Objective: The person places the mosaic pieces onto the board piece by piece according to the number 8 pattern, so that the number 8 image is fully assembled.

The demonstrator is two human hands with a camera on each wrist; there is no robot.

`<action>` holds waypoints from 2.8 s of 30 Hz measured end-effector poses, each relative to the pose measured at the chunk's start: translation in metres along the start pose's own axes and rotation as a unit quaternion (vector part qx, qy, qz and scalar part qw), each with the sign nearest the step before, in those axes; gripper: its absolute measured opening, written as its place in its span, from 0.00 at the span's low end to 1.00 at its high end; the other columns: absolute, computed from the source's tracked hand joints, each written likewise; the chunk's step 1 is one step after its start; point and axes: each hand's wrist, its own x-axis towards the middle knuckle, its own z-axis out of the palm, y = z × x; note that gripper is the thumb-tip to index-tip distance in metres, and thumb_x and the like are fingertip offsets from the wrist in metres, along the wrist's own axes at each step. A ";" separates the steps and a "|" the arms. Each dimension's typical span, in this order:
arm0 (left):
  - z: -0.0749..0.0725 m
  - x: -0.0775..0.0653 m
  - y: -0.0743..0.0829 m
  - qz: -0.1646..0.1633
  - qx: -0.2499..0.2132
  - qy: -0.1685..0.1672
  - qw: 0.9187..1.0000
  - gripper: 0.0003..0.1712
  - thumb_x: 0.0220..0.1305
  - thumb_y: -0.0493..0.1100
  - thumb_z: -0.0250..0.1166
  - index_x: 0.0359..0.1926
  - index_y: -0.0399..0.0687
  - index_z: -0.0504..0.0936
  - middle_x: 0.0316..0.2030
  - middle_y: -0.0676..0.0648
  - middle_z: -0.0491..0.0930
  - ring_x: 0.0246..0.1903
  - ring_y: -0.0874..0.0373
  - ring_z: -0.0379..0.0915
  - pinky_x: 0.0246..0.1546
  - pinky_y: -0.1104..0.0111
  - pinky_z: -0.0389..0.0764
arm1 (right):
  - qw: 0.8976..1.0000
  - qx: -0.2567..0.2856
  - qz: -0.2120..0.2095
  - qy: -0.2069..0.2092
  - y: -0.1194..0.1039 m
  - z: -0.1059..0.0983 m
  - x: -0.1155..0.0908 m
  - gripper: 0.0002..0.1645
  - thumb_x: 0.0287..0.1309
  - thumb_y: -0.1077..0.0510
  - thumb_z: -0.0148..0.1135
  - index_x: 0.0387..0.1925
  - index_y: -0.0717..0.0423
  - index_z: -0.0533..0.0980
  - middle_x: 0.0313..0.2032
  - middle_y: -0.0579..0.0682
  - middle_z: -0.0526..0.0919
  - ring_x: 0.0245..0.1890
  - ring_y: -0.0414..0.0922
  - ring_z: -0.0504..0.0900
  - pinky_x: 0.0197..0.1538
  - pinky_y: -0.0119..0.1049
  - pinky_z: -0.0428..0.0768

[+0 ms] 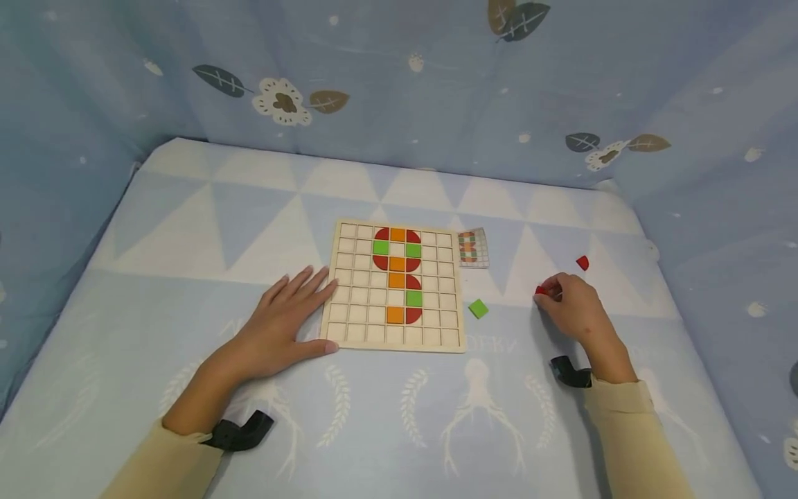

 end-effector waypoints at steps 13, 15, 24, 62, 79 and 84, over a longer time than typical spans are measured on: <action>-0.003 0.003 0.006 0.004 -0.004 0.001 1.000 0.57 0.63 0.62 0.74 0.83 0.50 0.55 0.84 0.48 0.44 0.82 0.48 0.30 0.78 0.48 0.33 | 0.998 0.016 0.050 -0.023 0.009 -0.002 -0.001 0.21 0.69 0.51 0.69 0.48 0.65 0.75 0.38 0.57 0.80 0.39 0.53 0.76 0.38 0.41 0.75; -0.003 0.003 0.006 0.007 -0.005 0.004 1.000 0.57 0.63 0.62 0.74 0.83 0.50 0.55 0.84 0.47 0.44 0.82 0.48 0.30 0.78 0.48 0.34 | 0.999 0.017 0.045 -0.019 0.007 -0.001 -0.003 0.21 0.69 0.52 0.69 0.48 0.65 0.75 0.38 0.57 0.79 0.39 0.53 0.75 0.37 0.41 0.75; -0.003 -0.001 0.006 -0.005 -0.006 0.001 1.000 0.58 0.63 0.63 0.73 0.84 0.52 0.54 0.84 0.49 0.43 0.82 0.49 0.29 0.78 0.48 0.33 | 0.999 0.024 -0.020 0.012 -0.015 0.001 -0.005 0.08 0.70 0.61 0.65 0.44 0.64 0.78 0.35 0.56 0.81 0.36 0.52 0.76 0.33 0.36 0.76; -0.006 -0.006 0.006 0.013 -0.010 -0.003 1.000 0.56 0.65 0.63 0.72 0.84 0.52 0.54 0.84 0.48 0.43 0.82 0.48 0.30 0.78 0.48 0.33 | 0.915 -0.034 -0.356 -0.187 -0.221 0.066 0.076 0.09 0.73 0.67 0.59 0.39 0.56 0.84 0.41 0.49 0.84 0.40 0.47 0.80 0.50 0.41 0.81; -0.008 -0.007 0.005 0.012 -0.003 -0.004 1.000 0.57 0.65 0.64 0.71 0.84 0.52 0.53 0.84 0.48 0.43 0.82 0.48 0.29 0.78 0.47 0.33 | 0.919 -0.067 -0.360 -0.149 -0.215 0.069 0.053 0.05 0.70 0.63 0.67 0.46 0.56 0.83 0.42 0.49 0.79 0.41 0.45 0.76 0.47 0.38 0.80; -0.008 -0.007 0.005 0.012 -0.006 -0.003 1.000 0.57 0.65 0.64 0.72 0.84 0.52 0.54 0.84 0.48 0.43 0.82 0.49 0.29 0.78 0.48 0.33 | 0.918 -0.062 -0.367 -0.141 -0.214 0.072 0.053 0.05 0.70 0.63 0.67 0.45 0.55 0.83 0.42 0.49 0.79 0.39 0.45 0.76 0.46 0.38 0.80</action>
